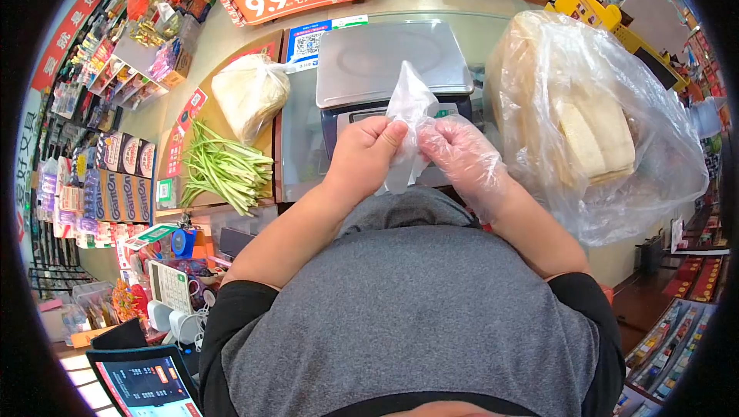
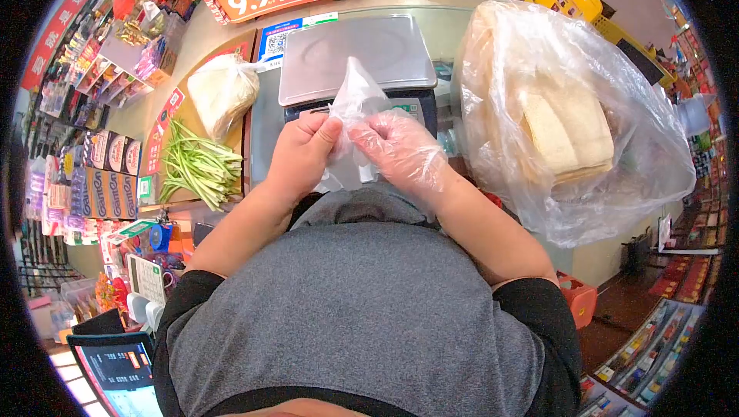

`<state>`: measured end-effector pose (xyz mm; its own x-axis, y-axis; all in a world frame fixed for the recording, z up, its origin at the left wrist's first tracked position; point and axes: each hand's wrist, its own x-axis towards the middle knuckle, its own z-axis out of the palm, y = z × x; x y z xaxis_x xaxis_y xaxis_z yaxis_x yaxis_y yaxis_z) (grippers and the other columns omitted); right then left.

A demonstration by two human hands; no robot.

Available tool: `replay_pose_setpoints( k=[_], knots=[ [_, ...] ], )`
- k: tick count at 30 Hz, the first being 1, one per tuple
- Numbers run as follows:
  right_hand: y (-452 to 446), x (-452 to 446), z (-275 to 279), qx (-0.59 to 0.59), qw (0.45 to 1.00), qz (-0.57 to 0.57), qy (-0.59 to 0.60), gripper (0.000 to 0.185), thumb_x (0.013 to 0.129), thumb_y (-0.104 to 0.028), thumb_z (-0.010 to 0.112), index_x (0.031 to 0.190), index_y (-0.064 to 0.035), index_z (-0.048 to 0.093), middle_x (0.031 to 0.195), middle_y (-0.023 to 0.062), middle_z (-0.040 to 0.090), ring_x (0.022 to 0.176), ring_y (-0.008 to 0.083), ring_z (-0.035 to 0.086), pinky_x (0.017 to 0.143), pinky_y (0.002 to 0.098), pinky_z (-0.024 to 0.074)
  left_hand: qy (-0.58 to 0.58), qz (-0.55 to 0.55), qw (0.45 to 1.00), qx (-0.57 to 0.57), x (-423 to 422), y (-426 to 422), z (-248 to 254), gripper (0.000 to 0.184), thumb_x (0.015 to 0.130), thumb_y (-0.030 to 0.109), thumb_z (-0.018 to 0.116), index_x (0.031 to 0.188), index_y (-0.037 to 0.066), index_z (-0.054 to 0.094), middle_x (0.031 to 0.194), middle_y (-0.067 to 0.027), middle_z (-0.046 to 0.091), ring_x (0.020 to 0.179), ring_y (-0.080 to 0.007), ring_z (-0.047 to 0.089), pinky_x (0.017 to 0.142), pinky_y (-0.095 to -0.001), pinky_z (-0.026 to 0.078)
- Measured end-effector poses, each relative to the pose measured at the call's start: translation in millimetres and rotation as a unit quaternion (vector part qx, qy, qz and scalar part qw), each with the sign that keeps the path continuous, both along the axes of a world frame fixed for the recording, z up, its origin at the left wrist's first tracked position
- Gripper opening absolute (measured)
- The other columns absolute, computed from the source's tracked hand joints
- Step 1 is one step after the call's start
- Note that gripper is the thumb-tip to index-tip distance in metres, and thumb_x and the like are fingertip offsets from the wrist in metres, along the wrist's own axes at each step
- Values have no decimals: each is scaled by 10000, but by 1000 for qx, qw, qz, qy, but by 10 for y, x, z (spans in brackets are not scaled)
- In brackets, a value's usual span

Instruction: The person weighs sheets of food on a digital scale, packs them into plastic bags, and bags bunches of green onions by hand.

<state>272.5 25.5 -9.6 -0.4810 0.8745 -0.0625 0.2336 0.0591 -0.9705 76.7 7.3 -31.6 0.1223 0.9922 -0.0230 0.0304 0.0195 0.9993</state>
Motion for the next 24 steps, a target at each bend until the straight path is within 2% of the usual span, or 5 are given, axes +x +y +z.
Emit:
replay_pose_setpoints(
  k=[2, 8, 11, 17, 24],
  knots=[
    [-29, 1, 25, -40, 999, -5, -4, 355, 991, -327, 601, 1027, 12, 699, 864, 77, 692, 785, 128, 586, 737, 314, 483, 67, 0, 997, 44, 42, 5, -54, 179, 947, 158, 662, 870, -4, 666, 787, -11, 624, 711, -83, 533, 647, -268, 452],
    [-51, 65, 78, -30, 999, 7, -19, 338, 987, -318, 601, 1033, -3, 714, 882, 56, 699, 806, 117, 591, 743, 309, 480, 53, -10, 998, 11, 180, -72, -61, 132, 899, 116, 708, 835, 14, 653, 786, -6, 619, 709, -75, 528, 664, -262, 460],
    [-39, 76, -4, -128, 987, -12, 100, 314, 981, -293, 605, 1043, -7, 716, 897, 52, 697, 833, 125, 602, 762, 304, 484, -58, -43, 997, -31, 215, -88, -66, 129, 890, 105, 720, 822, 25, 645, 809, 3, 632, 714, -73, 538, 681, -252, 464],
    [11, 243, -293, -142, 970, -29, 195, 297, 978, -273, 602, 1058, -7, 706, 961, 72, 706, 864, 157, 631, 800, 314, 501, -173, -42, 980, -92, 174, -133, -49, 81, 942, 82, 667, 961, 5, 683, 891, -13, 673, 789, -85, 587, 734, -244, 488],
    [82, 220, -329, -143, 976, -12, 163, 296, 974, -272, 603, 1048, -4, 705, 973, 69, 701, 868, 157, 626, 815, 320, 499, -163, -12, 984, -72, 211, -228, 15, 113, 965, 92, 629, 1015, 10, 688, 942, -15, 687, 832, -98, 617, 793, -252, 498]
  ],
)
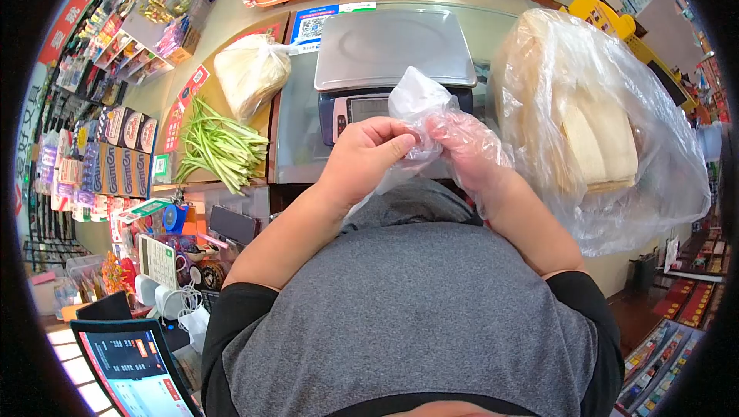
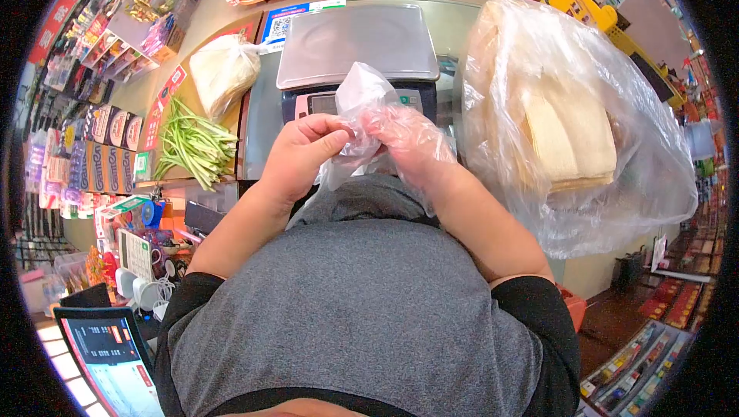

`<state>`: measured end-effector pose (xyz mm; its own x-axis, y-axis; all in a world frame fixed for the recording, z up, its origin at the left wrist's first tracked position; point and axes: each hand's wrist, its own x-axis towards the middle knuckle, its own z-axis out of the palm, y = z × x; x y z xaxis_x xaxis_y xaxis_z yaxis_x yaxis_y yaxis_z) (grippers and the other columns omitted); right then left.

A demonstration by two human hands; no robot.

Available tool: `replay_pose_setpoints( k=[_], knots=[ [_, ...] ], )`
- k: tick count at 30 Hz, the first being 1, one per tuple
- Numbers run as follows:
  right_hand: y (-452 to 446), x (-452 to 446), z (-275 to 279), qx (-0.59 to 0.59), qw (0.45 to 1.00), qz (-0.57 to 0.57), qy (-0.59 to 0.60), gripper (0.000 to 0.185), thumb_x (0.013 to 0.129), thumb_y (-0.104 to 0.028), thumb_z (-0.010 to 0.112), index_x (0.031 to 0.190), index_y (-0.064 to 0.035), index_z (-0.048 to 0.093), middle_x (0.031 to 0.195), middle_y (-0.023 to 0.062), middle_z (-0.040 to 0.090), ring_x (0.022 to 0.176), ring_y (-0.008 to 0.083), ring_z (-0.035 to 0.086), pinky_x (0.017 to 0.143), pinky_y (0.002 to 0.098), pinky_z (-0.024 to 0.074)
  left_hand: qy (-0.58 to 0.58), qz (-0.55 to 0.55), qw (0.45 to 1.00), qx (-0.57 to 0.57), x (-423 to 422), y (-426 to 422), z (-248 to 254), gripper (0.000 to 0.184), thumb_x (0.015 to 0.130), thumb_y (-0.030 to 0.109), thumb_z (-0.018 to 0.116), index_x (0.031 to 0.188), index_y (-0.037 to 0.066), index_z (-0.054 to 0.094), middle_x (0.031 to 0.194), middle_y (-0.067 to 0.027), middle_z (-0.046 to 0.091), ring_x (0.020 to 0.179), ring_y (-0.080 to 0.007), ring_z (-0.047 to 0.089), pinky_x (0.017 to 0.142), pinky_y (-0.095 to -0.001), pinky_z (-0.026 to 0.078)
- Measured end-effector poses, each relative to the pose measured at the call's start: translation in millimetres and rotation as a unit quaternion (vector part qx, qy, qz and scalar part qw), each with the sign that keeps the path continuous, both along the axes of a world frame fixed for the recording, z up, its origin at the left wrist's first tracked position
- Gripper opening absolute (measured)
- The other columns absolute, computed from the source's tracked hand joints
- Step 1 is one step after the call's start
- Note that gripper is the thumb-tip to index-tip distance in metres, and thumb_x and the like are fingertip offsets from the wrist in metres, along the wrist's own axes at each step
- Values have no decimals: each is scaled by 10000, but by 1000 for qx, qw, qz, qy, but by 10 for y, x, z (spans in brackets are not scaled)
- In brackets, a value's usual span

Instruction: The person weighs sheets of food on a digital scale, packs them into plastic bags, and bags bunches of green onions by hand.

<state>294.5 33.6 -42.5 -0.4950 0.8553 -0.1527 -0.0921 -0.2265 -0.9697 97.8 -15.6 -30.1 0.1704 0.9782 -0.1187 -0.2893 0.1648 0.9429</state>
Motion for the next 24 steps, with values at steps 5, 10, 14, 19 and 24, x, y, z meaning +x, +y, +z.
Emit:
replay_pose_setpoints(
  k=[5, 10, 14, 19, 24],
  knots=[
    [12, -178, 78, -18, 999, 43, 9, 235, 950, -221, 639, 1044, -15, 701, 975, 47, 688, 877, 127, 605, 820, 294, 486, 21, 25, 999, 4, -155, -10, -68, 100, 968, 77, 614, 998, -1, 669, 967, -27, 687, 852, -97, 630, 812, -260, 515],
    [125, -388, 115, 20, 995, 38, -85, 134, 883, -144, 670, 889, -13, 695, 804, -8, 629, 740, 102, 552, 685, 277, 455, -153, 106, 982, -38, -432, -94, -26, 131, 1007, 139, 544, 1042, 30, 606, 887, -40, 650, 808, -131, 612, 774, -295, 508],
    [396, -584, -19, 149, 966, 7, -212, 156, 812, -125, 646, 713, -5, 658, 649, -18, 543, 613, 98, 475, 566, 310, 414, -264, 187, 946, -28, -835, -232, 34, 125, 1025, 156, 496, 1062, 54, 558, 722, 19, 500, 647, -113, 509, 633, -269, 466],
    [843, -950, 61, 330, 863, -13, -383, 230, 731, -215, 613, 698, 11, 642, 639, 181, 583, 575, 226, 573, 582, 382, 468, -283, 279, 909, 128, -2191, -741, 207, 124, 1037, 154, 465, 934, 99, 509, 645, 80, 341, 498, -45, 329, 437, -214, 291],
    [1278, -1382, 143, 178, 959, 93, -202, 303, 851, -271, 640, 747, 12, 669, 699, 121, 653, 618, 191, 626, 595, 342, 518, -47, 622, 766, 155, -2799, -1470, 671, 101, 1017, 122, 469, 961, 77, 539, 663, 66, 386, 511, -43, 346, 433, -200, 289]
  ],
)
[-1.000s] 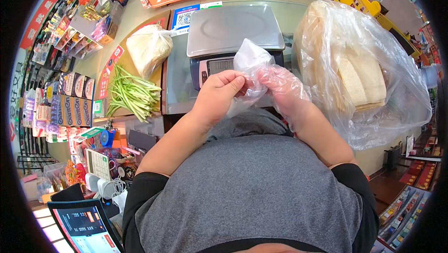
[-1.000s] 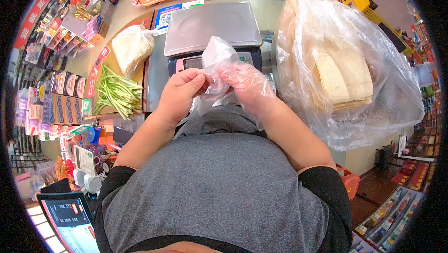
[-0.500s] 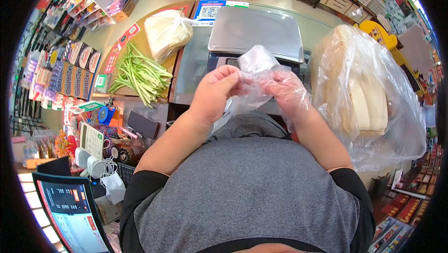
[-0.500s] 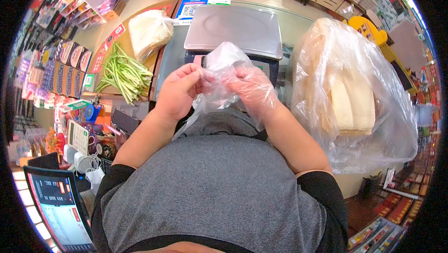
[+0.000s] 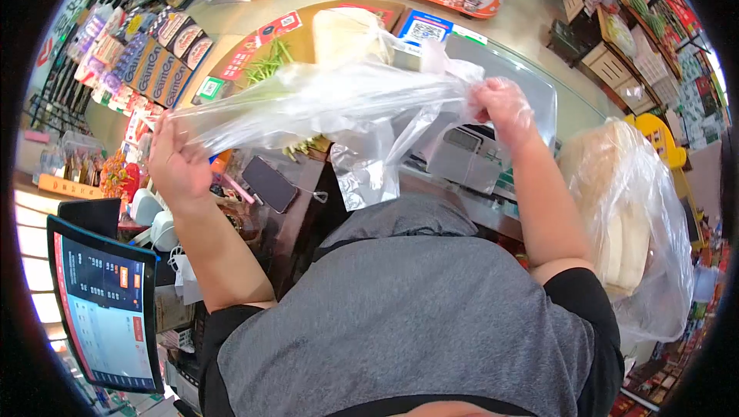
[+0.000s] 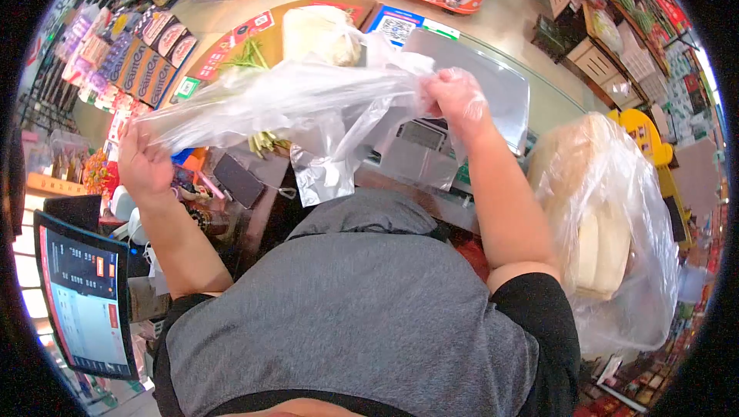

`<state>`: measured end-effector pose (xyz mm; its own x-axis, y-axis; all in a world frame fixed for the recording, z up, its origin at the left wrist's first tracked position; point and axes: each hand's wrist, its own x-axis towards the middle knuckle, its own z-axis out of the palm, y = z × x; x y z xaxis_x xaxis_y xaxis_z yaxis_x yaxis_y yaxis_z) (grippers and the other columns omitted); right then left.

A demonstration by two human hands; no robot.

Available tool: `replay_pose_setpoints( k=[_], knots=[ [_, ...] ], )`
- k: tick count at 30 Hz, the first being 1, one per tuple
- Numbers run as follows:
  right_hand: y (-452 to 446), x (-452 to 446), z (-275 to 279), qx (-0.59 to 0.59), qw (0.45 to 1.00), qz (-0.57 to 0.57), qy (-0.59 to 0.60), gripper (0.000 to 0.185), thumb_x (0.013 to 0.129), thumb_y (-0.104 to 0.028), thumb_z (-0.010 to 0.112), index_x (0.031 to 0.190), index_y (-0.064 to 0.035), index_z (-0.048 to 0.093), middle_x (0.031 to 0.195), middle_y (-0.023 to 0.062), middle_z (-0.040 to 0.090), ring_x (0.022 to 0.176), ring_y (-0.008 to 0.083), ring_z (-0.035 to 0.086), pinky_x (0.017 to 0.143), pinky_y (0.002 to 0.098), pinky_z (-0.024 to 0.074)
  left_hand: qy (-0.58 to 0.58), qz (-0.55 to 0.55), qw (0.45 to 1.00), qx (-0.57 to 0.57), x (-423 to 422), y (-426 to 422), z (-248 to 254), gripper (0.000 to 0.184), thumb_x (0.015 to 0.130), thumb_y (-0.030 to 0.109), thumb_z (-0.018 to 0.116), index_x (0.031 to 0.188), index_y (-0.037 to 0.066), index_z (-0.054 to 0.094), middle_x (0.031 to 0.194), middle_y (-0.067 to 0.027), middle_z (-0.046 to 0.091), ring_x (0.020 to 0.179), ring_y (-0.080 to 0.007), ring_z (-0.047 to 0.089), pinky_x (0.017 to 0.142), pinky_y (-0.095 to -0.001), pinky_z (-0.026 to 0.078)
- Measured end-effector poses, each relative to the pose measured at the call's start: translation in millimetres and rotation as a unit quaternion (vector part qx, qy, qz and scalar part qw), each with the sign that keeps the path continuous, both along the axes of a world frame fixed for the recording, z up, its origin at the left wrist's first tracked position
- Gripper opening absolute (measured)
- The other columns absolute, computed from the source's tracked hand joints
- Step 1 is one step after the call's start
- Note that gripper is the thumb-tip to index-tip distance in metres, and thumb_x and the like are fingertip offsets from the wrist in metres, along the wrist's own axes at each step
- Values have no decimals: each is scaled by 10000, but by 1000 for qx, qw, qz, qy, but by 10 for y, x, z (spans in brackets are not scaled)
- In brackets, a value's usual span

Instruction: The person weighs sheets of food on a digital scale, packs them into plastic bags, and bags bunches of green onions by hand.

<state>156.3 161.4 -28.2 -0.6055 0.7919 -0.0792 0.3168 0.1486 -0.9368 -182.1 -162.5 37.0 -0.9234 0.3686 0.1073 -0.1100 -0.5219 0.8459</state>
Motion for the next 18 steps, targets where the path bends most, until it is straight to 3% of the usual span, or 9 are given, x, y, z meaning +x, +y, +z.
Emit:
replay_pose_setpoints(
  k=[3, 6, 8, 9, 11, 13, 14, 16, 18],
  knots=[
    [555, -500, -82, -166, 978, -5, 126, 280, 964, -338, 634, 963, -58, 652, 891, 72, 688, 739, 184, 659, 665, 325, 542, 76, 234, 969, -5, -177, -324, 19, 102, 1007, 119, 491, 1002, 41, 557, 683, 30, 441, 546, -63, 417, 468, -189, 317],
    [378, -1122, 530, -36, 889, -169, 424, 228, 1004, -223, 586, 1118, -29, 622, 1032, 88, 692, 877, 200, 684, 780, 351, 573, 244, 350, 904, -37, -98, -579, 92, 103, 993, 107, 507, 1017, 20, 557, 704, -2, 470, 613, -101, 485, 503, -218, 350],
    [272, -1481, 791, 180, 862, -143, 451, 242, 1015, -205, 571, 1170, -25, 612, 1113, 93, 676, 964, 191, 666, 838, 338, 562, 312, 315, 896, 20, 115, -601, 151, 75, 981, 89, 509, 996, 25, 544, 709, -15, 478, 634, -122, 498, 511, -254, 359],
    [127, -1764, 756, 183, 844, -76, 499, 184, 991, -182, 569, 1101, -47, 630, 1052, 91, 683, 906, 194, 653, 789, 327, 543, 313, 254, 910, 101, 257, -542, 174, 50, 973, 77, 508, 975, 33, 533, 706, -17, 481, 630, -130, 492, 509, -274, 358],
    [-229, -2267, 504, 243, 870, 29, 427, 145, 951, -164, 571, 1022, -63, 647, 1003, 113, 690, 863, 228, 636, 768, 340, 521, 370, 89, 913, 147, 556, -398, 239, 31, 948, 58, 523, 919, 54, 530, 694, -29, 491, 600, -143, 472, 507, -316, 362],
    [-462, -2522, 117, 302, 920, 225, 112, 181, 931, -201, 583, 1021, -63, 656, 1042, 151, 688, 926, 294, 640, 842, 394, 511, 410, -129, 898, 90, 759, -353, 286, 56, 914, 64, 570, 860, 73, 561, 696, -49, 531, 570, -175, 488, 518, -342, 387],
    [-494, -2594, -102, 289, 878, 371, -86, 208, 926, -233, 590, 1029, -69, 666, 1068, 166, 685, 974, 328, 649, 887, 426, 503, 429, -253, 865, 67, 748, -316, 344, 64, 903, 74, 589, 840, 77, 580, 711, -58, 560, 583, -200, 524, 531, -348, 409],
    [-462, -2666, -729, 379, 668, 565, -301, 364, 940, -249, 602, 1278, -117, 633, 1186, 210, 649, 1102, 334, 617, 982, 411, 467, 482, -484, 730, -6, 668, -192, 512, 83, 886, 89, 613, 804, 83, 615, 746, -72, 614, 625, -250, 602, 563, -363, 456],
    [-523, -2348, -583, 297, 742, 548, -247, 372, 931, -244, 611, 1275, -107, 642, 1200, 204, 652, 1112, 340, 618, 983, 408, 470, 453, -497, 740, -5, 843, -60, 562, 71, 893, 68, 584, 832, 72, 619, 754, -63, 635, 646, -270, 637, 581, -374, 482]
  ],
)
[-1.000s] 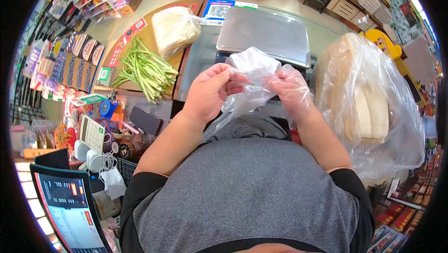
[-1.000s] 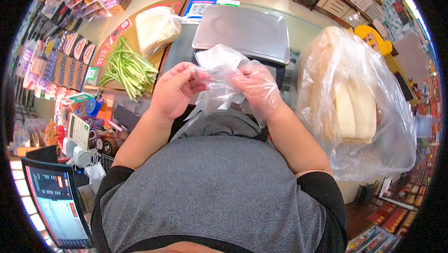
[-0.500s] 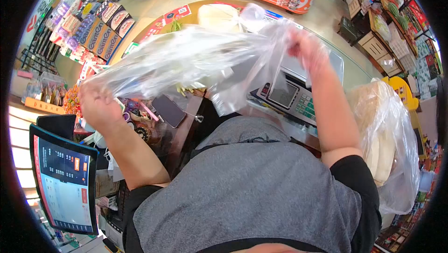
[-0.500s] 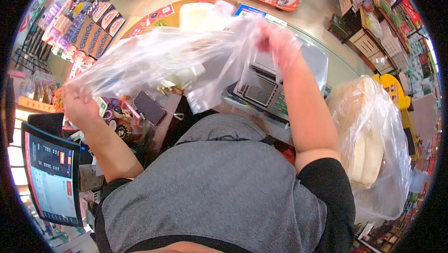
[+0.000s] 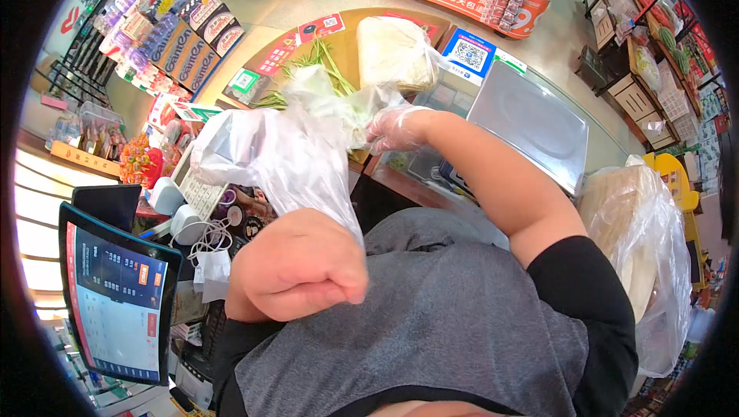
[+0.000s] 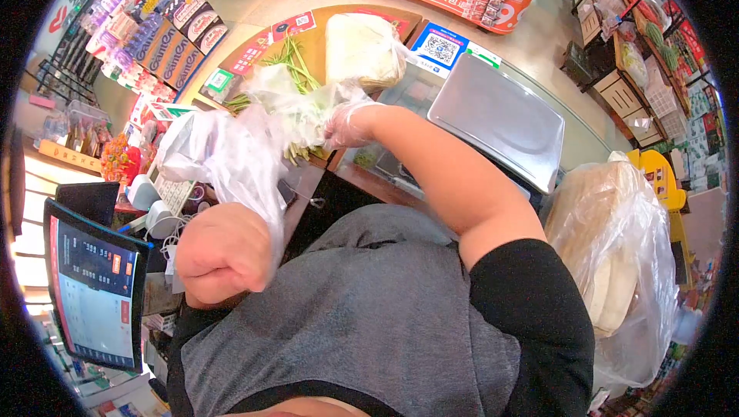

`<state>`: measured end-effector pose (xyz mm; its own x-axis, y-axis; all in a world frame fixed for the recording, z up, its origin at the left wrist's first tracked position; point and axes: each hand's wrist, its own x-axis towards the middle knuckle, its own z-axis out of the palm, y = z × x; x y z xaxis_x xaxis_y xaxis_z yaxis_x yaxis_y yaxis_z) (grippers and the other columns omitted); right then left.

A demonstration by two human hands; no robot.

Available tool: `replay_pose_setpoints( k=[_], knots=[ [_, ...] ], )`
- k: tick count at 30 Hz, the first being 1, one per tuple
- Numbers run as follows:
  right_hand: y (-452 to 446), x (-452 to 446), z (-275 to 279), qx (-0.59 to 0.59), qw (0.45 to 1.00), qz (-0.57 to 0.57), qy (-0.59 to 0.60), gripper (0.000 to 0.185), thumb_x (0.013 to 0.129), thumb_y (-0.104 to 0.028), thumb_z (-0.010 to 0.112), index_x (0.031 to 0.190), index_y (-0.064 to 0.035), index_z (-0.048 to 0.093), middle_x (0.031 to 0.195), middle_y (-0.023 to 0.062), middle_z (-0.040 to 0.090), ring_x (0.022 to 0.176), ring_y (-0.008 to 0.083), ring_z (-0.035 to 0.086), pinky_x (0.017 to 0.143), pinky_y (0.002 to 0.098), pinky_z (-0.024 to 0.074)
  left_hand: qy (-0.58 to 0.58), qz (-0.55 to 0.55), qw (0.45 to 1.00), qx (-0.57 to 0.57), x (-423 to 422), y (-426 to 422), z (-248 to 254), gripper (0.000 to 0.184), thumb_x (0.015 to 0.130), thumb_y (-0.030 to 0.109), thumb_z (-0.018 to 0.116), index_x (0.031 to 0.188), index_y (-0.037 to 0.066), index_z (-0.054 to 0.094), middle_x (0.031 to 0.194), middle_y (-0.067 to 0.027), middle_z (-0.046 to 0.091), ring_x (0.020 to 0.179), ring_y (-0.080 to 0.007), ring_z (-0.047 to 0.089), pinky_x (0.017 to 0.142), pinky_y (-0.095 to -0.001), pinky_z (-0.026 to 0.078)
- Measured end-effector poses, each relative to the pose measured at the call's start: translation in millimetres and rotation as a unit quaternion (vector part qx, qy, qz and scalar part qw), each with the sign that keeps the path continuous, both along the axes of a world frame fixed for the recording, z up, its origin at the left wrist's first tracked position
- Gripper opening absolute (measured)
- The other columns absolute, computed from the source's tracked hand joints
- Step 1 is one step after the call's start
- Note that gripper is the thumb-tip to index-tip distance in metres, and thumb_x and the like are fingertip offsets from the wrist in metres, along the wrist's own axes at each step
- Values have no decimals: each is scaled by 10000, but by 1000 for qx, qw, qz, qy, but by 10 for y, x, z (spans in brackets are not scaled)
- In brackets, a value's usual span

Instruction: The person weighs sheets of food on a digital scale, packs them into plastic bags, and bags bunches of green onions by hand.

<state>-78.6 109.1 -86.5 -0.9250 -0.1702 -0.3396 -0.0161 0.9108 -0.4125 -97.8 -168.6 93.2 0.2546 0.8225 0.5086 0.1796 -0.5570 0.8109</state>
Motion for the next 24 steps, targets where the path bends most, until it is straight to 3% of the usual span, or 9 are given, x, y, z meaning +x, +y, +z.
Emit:
replay_pose_setpoints(
  k=[3, 5, 6, 9, 10, 12, 13, 17, 24],
  knots=[
    [-116, 527, 673, -128, 985, -104, 49, 442, 905, -274, 655, 1294, -65, 626, 1229, 188, 657, 1164, 318, 616, 1006, 398, 464, -32, 7, 995, -89, 75, 91, -59, 73, 913, 55, 565, 861, 50, 615, 753, -70, 623, 650, -249, 629, 594, -349, 483],
    [-236, 927, 1031, -428, 886, -140, 114, 689, 857, -430, 725, 1389, -36, 534, 1298, 172, 629, 1237, 304, 581, 1038, 414, 445, -72, 29, 984, -163, 175, 183, -50, 48, 922, 36, 564, 901, 36, 608, 767, -78, 618, 653, -207, 624, 593, -312, 473],
    [-285, 1139, 1172, -369, 889, -43, 268, 935, 773, -534, 790, 1466, -24, 424, 1369, 156, 580, 1287, 297, 538, 1057, 438, 427, -66, 50, 984, -159, 251, 280, -54, 41, 921, 32, 567, 916, 40, 607, 769, -76, 616, 649, -200, 620, 591, -309, 473],
    [-649, 1662, 1590, -177, 910, -36, 374, 821, 649, -225, 834, 1388, -86, 504, 1222, 201, 637, 1152, 376, 612, 960, 400, 505, -21, 71, 990, -117, 527, 644, -150, 78, 906, 46, 614, 981, 64, 604, 810, -69, 616, 648, -194, 619, 603, -305, 484],
    [-707, 1800, 1670, -81, 924, -77, 365, 694, 686, -205, 801, 1327, -86, 563, 1161, 202, 664, 1085, 385, 642, 911, 403, 528, 42, 59, 992, -104, 594, 740, -78, 112, 898, 68, 640, 1004, 56, 605, 815, -74, 609, 664, -183, 612, 609, -299, 483],
    [-560, 2087, 1661, -170, 911, -200, 319, 388, 765, -150, 724, 1142, -73, 668, 983, 184, 703, 922, 372, 681, 813, 412, 548, 169, 33, 982, -72, 752, 909, 128, 202, 881, 112, 692, 1049, 38, 607, 825, -84, 595, 697, -163, 598, 621, -289, 480],
    [-440, 2211, 1554, -66, 851, -214, 475, 245, 789, -97, 683, 1031, -86, 715, 869, 179, 698, 844, 369, 684, 768, 433, 549, 253, 113, 960, -38, 839, 989, 138, 307, 821, 88, 718, 1109, 68, 615, 867, -103, 602, 757, -213, 621, 684, -334, 508],
    [-205, 3102, 1760, 237, 883, -374, 157, 225, 907, -142, 603, 1099, -80, 701, 989, 167, 710, 968, 350, 667, 877, 405, 526, 398, 306, 863, -60, 563, 1663, -307, 320, 851, 24, 547, 1155, 66, 636, 1044, -180, 663, 981, -349, 643, 886, -439, 500],
    [-147, 4067, 1977, 336, 715, -494, 364, 251, 984, -203, 494, 1092, -109, 700, 976, 145, 709, 933, 257, 680, 825, 368, 543, 272, 503, 758, 314, 11, 2063, 430, 303, 869, 115, 549, 1153, 84, 651, 1187, -204, 631, 1085, -383, 618, 949, -451, 488]
  ],
)
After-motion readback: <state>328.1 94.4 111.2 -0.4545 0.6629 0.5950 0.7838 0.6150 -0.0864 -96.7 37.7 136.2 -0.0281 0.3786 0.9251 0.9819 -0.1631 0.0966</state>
